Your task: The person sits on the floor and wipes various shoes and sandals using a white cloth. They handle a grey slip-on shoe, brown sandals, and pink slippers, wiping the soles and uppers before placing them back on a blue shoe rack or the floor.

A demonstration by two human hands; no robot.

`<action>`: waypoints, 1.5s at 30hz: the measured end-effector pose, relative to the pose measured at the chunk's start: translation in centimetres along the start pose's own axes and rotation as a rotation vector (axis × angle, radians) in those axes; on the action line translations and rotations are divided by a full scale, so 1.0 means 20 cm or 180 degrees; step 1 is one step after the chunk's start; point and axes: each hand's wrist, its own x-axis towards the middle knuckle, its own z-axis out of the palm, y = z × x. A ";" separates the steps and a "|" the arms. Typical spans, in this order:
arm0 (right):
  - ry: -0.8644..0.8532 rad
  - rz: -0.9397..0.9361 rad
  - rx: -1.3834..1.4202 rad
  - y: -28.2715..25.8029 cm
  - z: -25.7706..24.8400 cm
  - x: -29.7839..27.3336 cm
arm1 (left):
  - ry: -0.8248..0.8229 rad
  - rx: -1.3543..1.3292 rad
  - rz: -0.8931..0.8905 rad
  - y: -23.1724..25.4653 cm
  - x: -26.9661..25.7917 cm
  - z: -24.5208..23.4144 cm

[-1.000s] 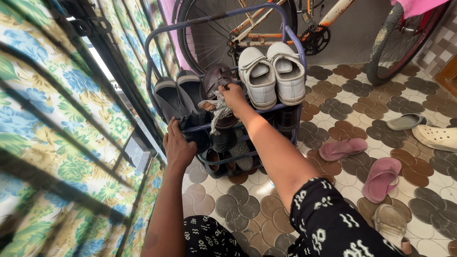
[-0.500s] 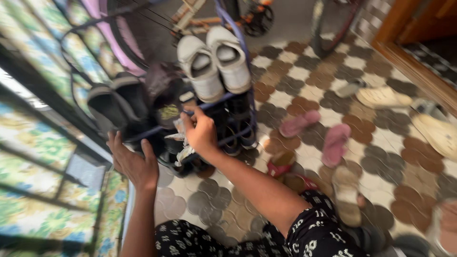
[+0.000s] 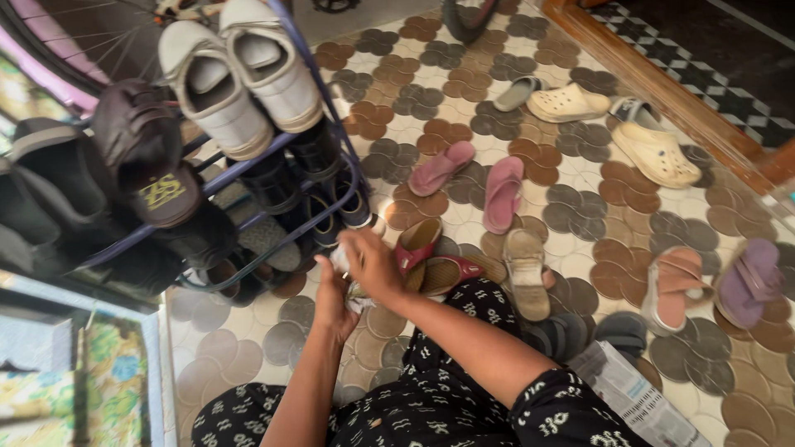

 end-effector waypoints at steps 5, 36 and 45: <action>-0.0441 -0.0909 -0.0724 -0.10 -0.20 -0.18 | -0.0427 -0.0337 -0.0169 -0.03 0.15 0.05; 0.0158 0.3781 -0.1497 1.10 -1.88 -1.25 | -0.2399 0.3672 -0.1784 -1.16 0.15 0.98; -0.1684 0.3767 -0.2879 0.86 -2.06 -1.33 | -0.2244 0.3590 -0.1788 -1.13 0.20 0.96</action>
